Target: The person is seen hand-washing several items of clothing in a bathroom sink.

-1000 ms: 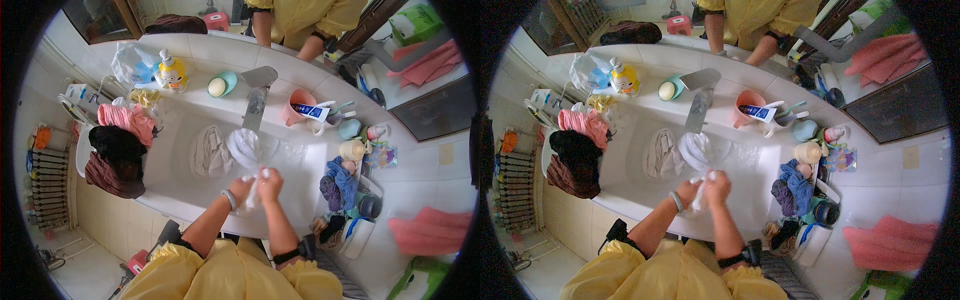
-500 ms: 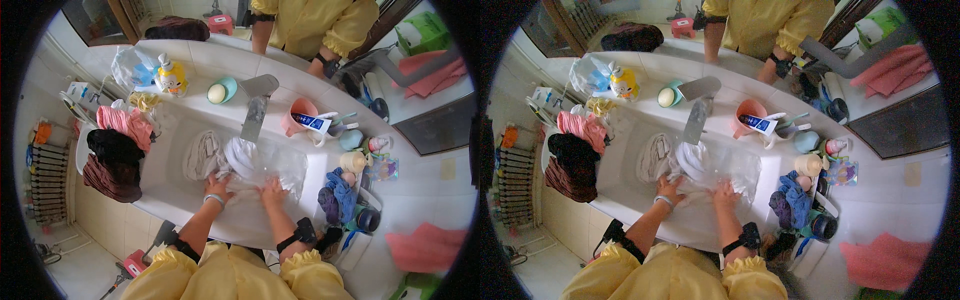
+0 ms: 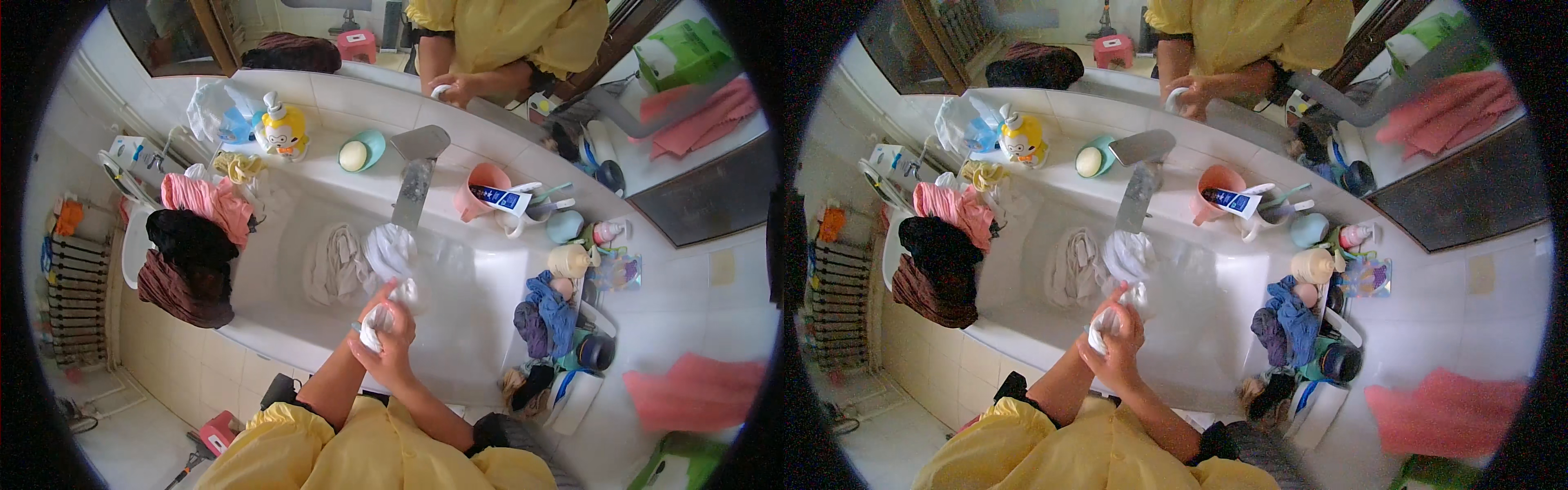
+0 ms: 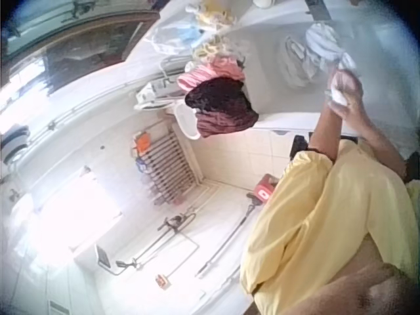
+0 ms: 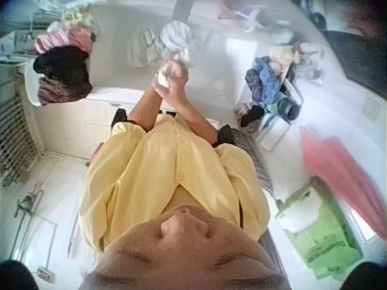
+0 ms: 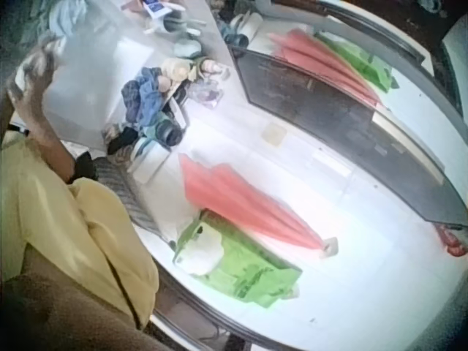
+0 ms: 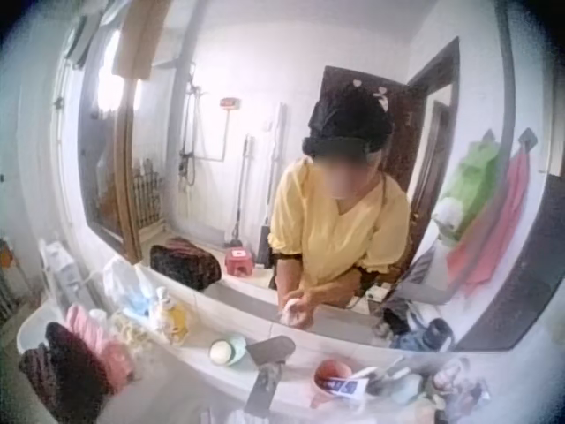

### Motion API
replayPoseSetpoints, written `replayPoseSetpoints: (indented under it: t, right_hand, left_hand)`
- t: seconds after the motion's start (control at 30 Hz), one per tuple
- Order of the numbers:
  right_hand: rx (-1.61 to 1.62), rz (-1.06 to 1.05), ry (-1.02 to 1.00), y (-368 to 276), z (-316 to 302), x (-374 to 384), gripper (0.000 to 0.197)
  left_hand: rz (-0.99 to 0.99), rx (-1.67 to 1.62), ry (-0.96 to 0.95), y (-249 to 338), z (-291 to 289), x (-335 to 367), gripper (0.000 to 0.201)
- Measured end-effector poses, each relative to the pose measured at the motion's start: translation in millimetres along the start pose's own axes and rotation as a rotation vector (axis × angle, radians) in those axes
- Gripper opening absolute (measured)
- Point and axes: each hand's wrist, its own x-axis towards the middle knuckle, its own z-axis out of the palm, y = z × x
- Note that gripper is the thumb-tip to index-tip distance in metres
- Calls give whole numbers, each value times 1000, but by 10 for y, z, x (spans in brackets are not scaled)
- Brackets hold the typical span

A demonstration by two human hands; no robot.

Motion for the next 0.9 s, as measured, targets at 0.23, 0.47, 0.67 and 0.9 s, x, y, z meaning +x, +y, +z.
replayPoseSetpoints:
  t: [0.23,0.47,0.67,0.9]
  right_hand:
    - [-141,93,193,686,-21,80,27]
    - [-298,686,0,1846,-612,95,44]
    - [-741,287,-293,1525,-306,-80,62]
    - [-897,342,-378,2036,-43,30,73]
  left_hand:
    - [606,916,898,-320,150,264,46]
    - [-301,2118,1560,-284,560,312,70]
    - [-877,2705,1560,-205,263,45,79]
    - [-700,2568,1673,230,249,-272,78]
